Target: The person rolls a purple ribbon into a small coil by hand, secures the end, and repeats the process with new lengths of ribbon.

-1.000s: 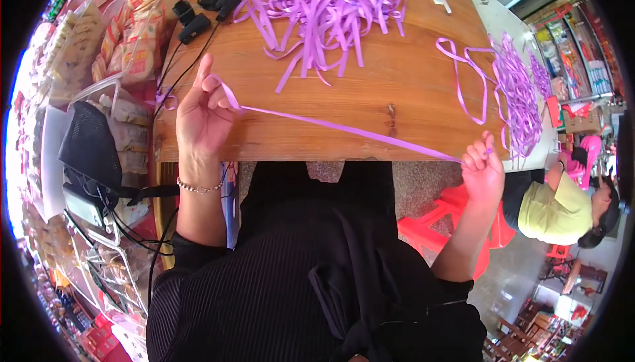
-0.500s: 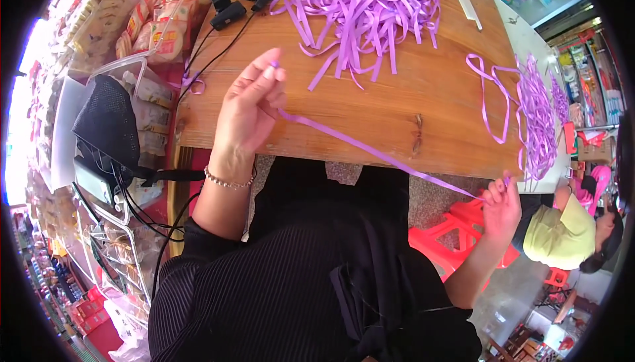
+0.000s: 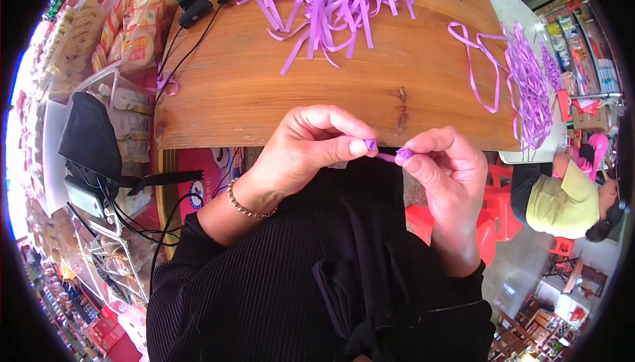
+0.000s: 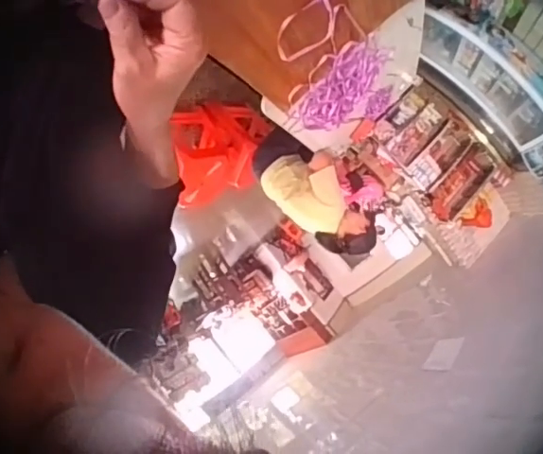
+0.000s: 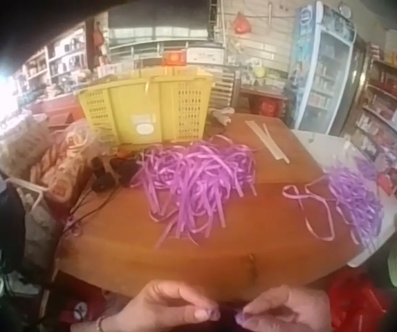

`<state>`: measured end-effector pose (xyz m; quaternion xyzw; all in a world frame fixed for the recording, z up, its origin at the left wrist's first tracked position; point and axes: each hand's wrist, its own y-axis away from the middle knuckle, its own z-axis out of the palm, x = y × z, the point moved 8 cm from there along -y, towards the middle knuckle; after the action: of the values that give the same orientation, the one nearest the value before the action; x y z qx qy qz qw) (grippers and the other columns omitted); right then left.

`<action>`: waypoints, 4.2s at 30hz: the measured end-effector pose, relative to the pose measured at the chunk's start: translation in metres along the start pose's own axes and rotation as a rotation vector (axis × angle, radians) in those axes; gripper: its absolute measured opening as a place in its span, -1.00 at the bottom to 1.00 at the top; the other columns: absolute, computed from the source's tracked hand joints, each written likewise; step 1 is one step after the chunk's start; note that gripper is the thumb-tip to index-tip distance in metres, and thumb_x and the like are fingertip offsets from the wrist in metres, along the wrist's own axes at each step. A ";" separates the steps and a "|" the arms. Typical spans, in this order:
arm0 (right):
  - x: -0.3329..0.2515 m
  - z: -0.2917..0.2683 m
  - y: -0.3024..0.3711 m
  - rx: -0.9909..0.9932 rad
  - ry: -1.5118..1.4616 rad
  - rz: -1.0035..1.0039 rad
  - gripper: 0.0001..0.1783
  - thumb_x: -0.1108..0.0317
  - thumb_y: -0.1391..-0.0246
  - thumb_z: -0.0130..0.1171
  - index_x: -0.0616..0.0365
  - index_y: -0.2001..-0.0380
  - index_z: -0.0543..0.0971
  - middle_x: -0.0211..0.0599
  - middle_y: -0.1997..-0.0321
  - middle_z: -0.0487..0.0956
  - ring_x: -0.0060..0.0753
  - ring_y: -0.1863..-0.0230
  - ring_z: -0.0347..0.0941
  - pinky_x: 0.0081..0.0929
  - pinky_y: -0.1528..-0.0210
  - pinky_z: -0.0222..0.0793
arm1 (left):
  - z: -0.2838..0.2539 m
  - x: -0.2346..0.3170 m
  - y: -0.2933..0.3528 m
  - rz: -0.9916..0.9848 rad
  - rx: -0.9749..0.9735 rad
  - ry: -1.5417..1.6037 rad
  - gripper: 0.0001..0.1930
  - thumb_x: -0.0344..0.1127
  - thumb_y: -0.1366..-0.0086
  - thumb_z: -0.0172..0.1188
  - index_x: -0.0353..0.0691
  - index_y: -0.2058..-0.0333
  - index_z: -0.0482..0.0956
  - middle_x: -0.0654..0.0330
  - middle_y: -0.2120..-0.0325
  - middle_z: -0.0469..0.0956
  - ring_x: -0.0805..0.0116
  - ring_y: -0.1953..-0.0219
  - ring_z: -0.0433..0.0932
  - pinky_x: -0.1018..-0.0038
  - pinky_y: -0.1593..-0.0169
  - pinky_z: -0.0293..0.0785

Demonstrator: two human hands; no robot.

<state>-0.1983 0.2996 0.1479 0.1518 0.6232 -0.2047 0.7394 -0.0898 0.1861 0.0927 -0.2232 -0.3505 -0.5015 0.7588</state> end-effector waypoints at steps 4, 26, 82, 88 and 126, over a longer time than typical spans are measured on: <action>0.002 0.007 0.000 -0.015 0.087 -0.025 -0.84 0.64 -0.05 0.23 0.32 0.26 0.53 -0.34 0.30 0.58 -0.62 0.26 0.50 -0.68 0.16 0.43 | 0.005 -0.006 0.000 -0.011 0.017 0.017 -0.92 -0.52 -0.17 0.28 -0.33 0.34 0.61 0.13 0.39 0.60 0.41 0.34 0.55 0.51 0.21 0.47; -0.006 0.015 -0.001 -0.016 0.341 -0.073 -0.86 0.68 -0.06 0.15 0.34 0.28 0.51 -0.36 0.33 0.49 -0.74 0.36 0.37 -0.78 0.34 0.28 | 0.007 -0.002 0.000 0.049 0.038 -0.089 -0.92 -0.59 -0.15 0.28 -0.33 0.36 0.61 0.14 0.38 0.62 0.46 0.32 0.56 0.56 0.21 0.49; -0.012 0.020 0.006 -0.019 0.594 -0.488 -0.84 0.61 0.02 0.29 0.28 0.34 0.54 -0.24 0.42 0.58 -0.50 0.50 0.46 -0.65 0.51 0.32 | 0.013 0.000 0.009 0.305 -0.002 -0.372 -0.94 -0.50 -0.23 0.25 -0.32 0.32 0.61 0.19 0.38 0.62 0.56 0.37 0.50 0.61 0.28 0.41; -0.012 0.021 0.005 -0.067 0.631 -0.594 -0.84 0.57 0.02 0.31 0.25 0.37 0.53 -0.24 0.47 0.57 -0.42 0.55 0.46 -0.58 0.53 0.33 | 0.008 -0.020 0.008 0.073 0.003 -0.114 -0.94 -0.44 -0.26 0.23 -0.29 0.33 0.59 0.19 0.40 0.61 0.54 0.39 0.50 0.60 0.33 0.39; -0.008 0.024 0.009 -0.038 0.775 -0.710 -0.84 0.53 -0.02 0.28 0.24 0.33 0.51 -0.24 0.45 0.52 -0.31 0.50 0.45 -0.48 0.50 0.35 | 0.015 0.007 0.014 0.365 0.004 -0.599 -0.92 -0.51 -0.19 0.28 -0.32 0.32 0.61 0.14 0.38 0.63 0.49 0.42 0.52 0.58 0.31 0.43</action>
<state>-0.1740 0.2968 0.1594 -0.0175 0.8677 -0.3601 0.3423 -0.0798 0.1978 0.1078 -0.4181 -0.5129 -0.2694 0.6997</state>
